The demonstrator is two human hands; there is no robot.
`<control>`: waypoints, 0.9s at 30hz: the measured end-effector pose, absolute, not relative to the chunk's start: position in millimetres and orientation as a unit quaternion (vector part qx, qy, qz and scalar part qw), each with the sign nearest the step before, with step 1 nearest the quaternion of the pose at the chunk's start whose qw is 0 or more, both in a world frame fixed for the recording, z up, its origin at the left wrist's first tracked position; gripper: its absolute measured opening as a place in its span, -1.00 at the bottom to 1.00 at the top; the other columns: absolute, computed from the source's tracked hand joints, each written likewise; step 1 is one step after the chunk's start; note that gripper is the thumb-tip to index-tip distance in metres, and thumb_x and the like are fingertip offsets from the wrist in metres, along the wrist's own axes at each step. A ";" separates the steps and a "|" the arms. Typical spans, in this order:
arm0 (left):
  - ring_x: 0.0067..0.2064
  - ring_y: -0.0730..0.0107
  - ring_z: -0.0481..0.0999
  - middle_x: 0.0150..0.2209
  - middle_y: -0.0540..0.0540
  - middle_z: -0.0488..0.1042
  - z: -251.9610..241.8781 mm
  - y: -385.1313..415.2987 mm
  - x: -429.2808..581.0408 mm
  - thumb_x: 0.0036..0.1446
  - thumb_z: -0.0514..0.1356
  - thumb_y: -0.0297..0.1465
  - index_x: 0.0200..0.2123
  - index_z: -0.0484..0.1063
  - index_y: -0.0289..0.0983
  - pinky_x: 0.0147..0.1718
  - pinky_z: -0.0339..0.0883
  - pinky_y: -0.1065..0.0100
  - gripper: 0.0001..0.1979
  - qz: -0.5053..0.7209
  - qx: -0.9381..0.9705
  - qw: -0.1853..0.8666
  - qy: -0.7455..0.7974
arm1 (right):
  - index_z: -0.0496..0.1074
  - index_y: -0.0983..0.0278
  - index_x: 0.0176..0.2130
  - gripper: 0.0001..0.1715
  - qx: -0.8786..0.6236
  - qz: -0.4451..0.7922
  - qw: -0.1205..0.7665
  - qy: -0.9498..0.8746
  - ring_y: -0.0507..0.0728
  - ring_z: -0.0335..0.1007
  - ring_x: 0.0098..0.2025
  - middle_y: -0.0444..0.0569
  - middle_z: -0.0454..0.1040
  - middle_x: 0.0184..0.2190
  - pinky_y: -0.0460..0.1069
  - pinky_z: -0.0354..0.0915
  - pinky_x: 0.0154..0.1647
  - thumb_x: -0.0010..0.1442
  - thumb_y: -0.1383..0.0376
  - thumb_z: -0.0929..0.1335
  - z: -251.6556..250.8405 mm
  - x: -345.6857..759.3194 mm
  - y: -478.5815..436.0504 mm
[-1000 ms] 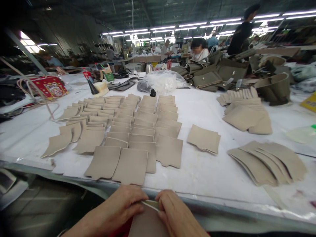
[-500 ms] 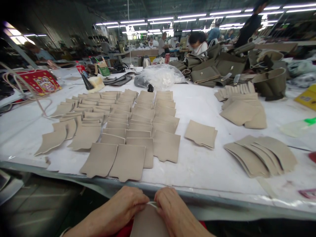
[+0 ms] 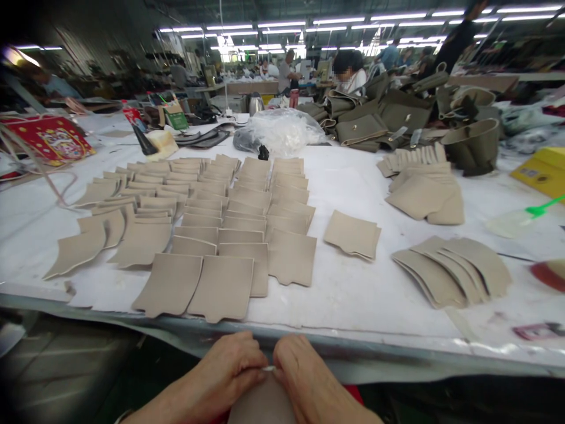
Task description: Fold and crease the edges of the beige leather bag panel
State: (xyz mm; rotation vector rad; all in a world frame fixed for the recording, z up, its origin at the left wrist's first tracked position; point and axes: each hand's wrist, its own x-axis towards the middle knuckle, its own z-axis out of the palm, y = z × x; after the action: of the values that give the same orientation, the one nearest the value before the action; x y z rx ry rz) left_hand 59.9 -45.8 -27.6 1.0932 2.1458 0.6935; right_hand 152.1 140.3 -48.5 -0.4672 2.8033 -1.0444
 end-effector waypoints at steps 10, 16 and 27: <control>-0.31 0.37 0.43 -0.42 0.02 0.49 -32.5 -43.0 65.2 0.24 0.16 -0.45 -0.47 0.48 -0.23 -0.35 0.10 0.34 -0.77 0.264 0.409 0.308 0.817 | 0.35 0.26 -0.13 -0.79 -0.101 -0.385 0.119 0.910 0.18 0.36 -0.11 0.00 0.46 -0.16 0.08 0.32 -0.05 0.23 0.47 0.34 -36.4 153.6 146.8; -0.25 0.34 0.46 -0.36 0.00 0.54 -36.5 -47.8 66.0 0.25 0.17 -0.40 -0.39 0.54 -0.23 -0.29 0.12 0.33 -0.82 0.292 0.391 0.303 0.818 | 0.40 0.26 -0.28 -0.88 -0.118 -0.357 0.129 0.918 0.16 0.41 -0.20 -0.05 0.49 -0.29 0.13 0.26 0.00 0.34 0.36 0.30 -39.1 150.3 144.9; -0.27 0.35 0.46 -0.39 0.01 0.56 -38.9 -53.4 61.5 0.21 0.17 -0.44 -0.41 0.56 -0.22 -0.32 0.11 0.36 -0.81 0.306 0.356 0.334 0.818 | 0.42 0.22 -0.39 -0.49 -0.120 -0.356 0.117 0.919 0.12 0.37 -0.34 -0.11 0.49 -0.44 0.03 0.20 -0.26 0.46 0.06 0.16 -51.4 164.3 169.4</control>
State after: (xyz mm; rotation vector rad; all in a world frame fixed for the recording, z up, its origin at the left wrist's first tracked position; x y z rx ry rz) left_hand 61.5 -53.4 -38.9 0.9282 2.1340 0.7982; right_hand 164.3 169.4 -51.4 -0.3519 2.6912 -1.0423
